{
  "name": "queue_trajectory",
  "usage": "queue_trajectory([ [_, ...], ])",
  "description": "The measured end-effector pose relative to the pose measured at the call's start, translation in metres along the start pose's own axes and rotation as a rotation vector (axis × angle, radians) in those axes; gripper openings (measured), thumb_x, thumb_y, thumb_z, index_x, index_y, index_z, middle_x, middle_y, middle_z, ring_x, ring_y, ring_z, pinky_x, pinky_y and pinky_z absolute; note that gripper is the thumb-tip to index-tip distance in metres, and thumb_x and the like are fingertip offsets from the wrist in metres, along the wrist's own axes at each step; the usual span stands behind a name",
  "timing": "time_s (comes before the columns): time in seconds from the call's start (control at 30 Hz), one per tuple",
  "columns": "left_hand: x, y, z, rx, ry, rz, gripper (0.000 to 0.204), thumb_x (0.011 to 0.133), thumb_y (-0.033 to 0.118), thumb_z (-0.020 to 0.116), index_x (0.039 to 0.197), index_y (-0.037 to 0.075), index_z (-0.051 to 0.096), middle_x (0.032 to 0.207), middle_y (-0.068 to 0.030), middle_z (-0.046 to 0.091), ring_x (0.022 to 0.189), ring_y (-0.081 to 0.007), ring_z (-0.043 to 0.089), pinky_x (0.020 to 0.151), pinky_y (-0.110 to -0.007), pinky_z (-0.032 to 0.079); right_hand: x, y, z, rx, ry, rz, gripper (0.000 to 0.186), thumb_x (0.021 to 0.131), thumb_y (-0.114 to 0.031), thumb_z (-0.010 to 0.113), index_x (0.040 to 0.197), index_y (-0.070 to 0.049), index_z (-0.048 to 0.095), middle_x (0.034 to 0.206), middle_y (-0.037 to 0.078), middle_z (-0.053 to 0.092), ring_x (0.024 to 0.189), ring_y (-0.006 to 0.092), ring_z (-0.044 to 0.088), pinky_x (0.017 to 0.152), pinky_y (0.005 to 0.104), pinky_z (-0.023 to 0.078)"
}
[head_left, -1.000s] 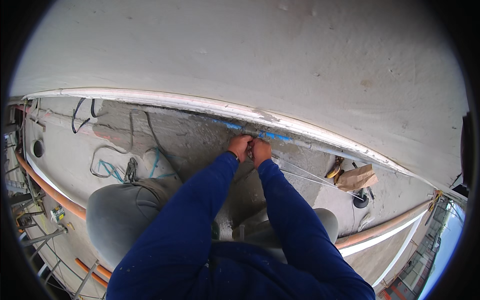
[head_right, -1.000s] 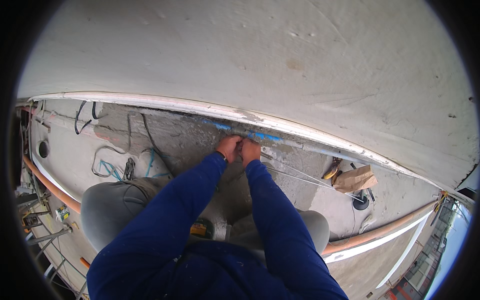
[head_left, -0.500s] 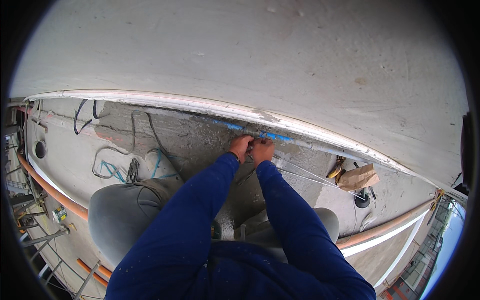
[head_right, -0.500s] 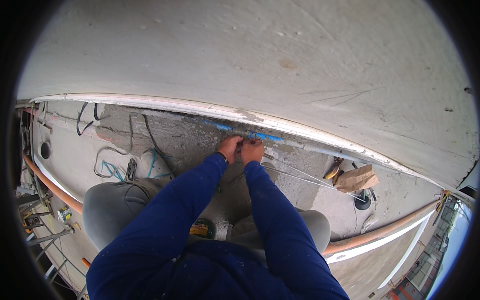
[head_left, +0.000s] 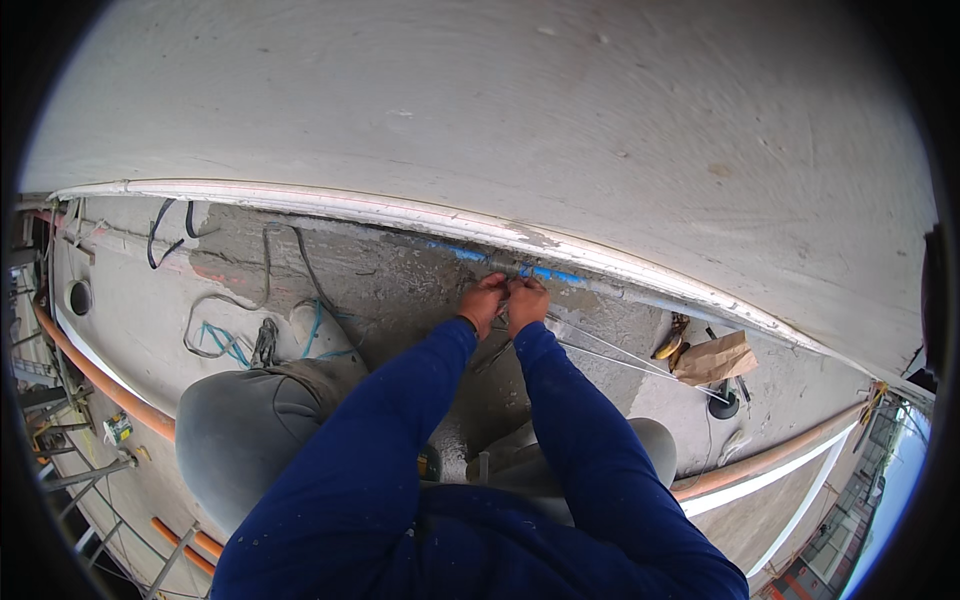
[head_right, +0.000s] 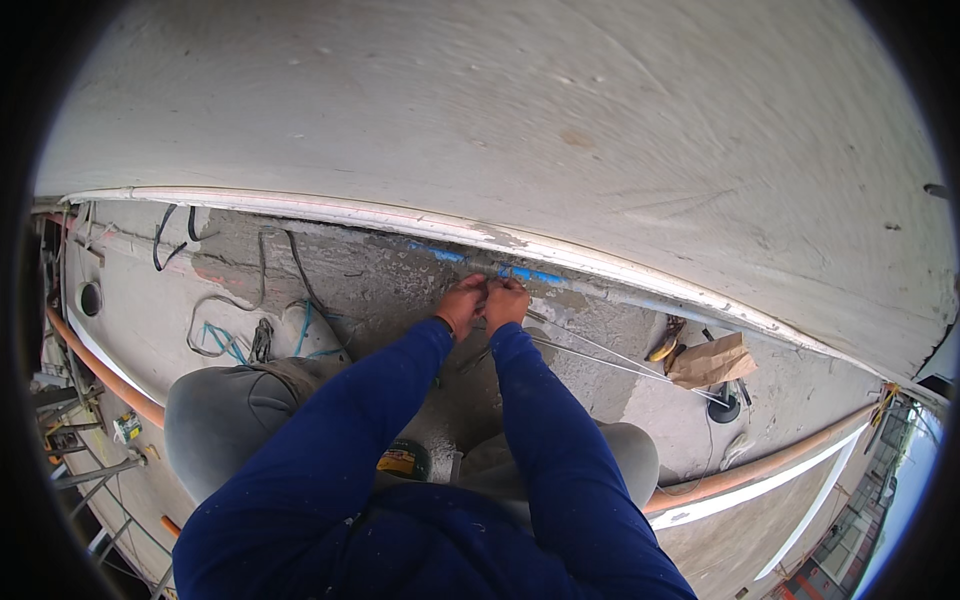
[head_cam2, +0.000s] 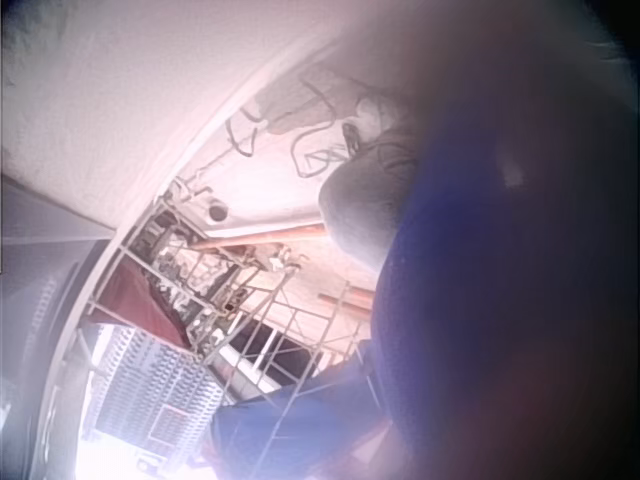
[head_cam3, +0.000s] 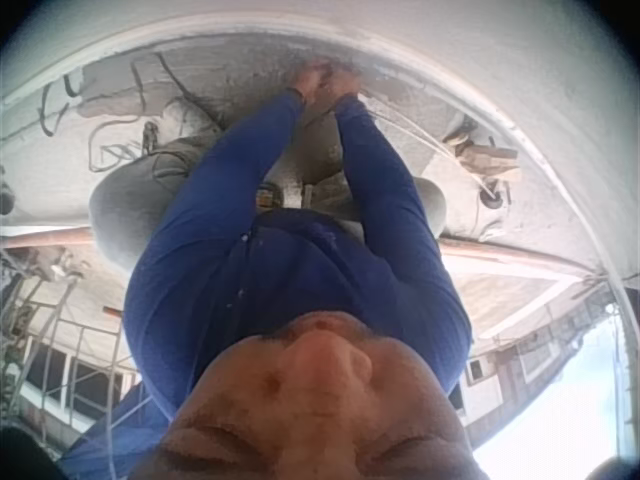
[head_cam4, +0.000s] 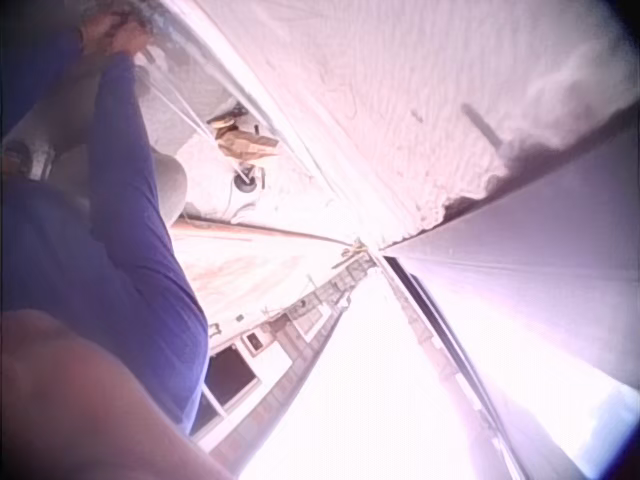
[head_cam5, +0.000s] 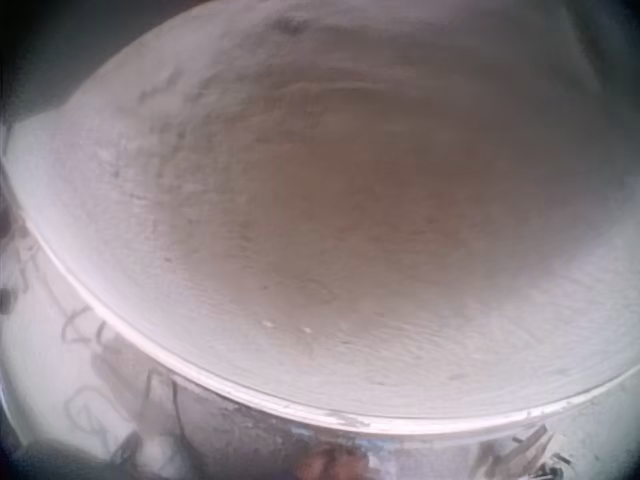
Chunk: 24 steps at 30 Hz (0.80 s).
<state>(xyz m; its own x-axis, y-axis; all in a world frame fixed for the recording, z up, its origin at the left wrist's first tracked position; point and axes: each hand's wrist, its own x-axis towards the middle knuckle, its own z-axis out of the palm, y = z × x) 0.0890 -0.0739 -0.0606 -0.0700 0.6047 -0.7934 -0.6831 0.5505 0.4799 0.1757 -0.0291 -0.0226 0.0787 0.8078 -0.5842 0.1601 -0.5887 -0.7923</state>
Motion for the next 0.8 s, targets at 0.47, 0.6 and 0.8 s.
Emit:
queue_trajectory([
  [0.47,0.021,0.012,-0.017,0.887,-0.046,0.364,0.026,0.099,0.02,0.061,0.112,-0.001,0.071,0.108,-0.0112,0.074,0.097,-0.0187,0.067,0.086,-0.036,0.052,0.025,0.018,-0.018,-0.504,-0.043,-0.182,0.03,0.088,-0.022,0.072,0.105,0.003,0.078,0.094,0.024,0.076,0.09,0.0372,0.075,0.084,0.0425,0.056],
  [0.6,0.038,0.005,-0.034,0.549,0.003,0.246,0.027,0.099,0.023,0.063,0.105,-0.002,0.072,0.101,-0.0163,0.075,0.091,-0.0246,0.07,0.081,-0.039,0.052,0.008,-0.001,-0.008,-0.656,-0.054,-0.271,0.029,0.089,-0.022,0.07,0.102,0.002,0.078,0.097,0.026,0.075,0.093,0.0423,0.073,0.086,0.0455,0.056],
  [0.8,0.05,0.007,-0.026,0.604,0.192,0.279,0.022,0.098,0.013,0.061,0.106,-0.005,0.071,0.1,-0.0164,0.075,0.089,-0.0272,0.07,0.078,-0.039,0.052,0.007,-0.005,-0.019,-0.653,-0.034,-0.439,0.022,0.088,-0.019,0.068,0.093,0.001,0.076,0.088,0.026,0.073,0.084,0.0428,0.072,0.079,0.0457,0.055],
])
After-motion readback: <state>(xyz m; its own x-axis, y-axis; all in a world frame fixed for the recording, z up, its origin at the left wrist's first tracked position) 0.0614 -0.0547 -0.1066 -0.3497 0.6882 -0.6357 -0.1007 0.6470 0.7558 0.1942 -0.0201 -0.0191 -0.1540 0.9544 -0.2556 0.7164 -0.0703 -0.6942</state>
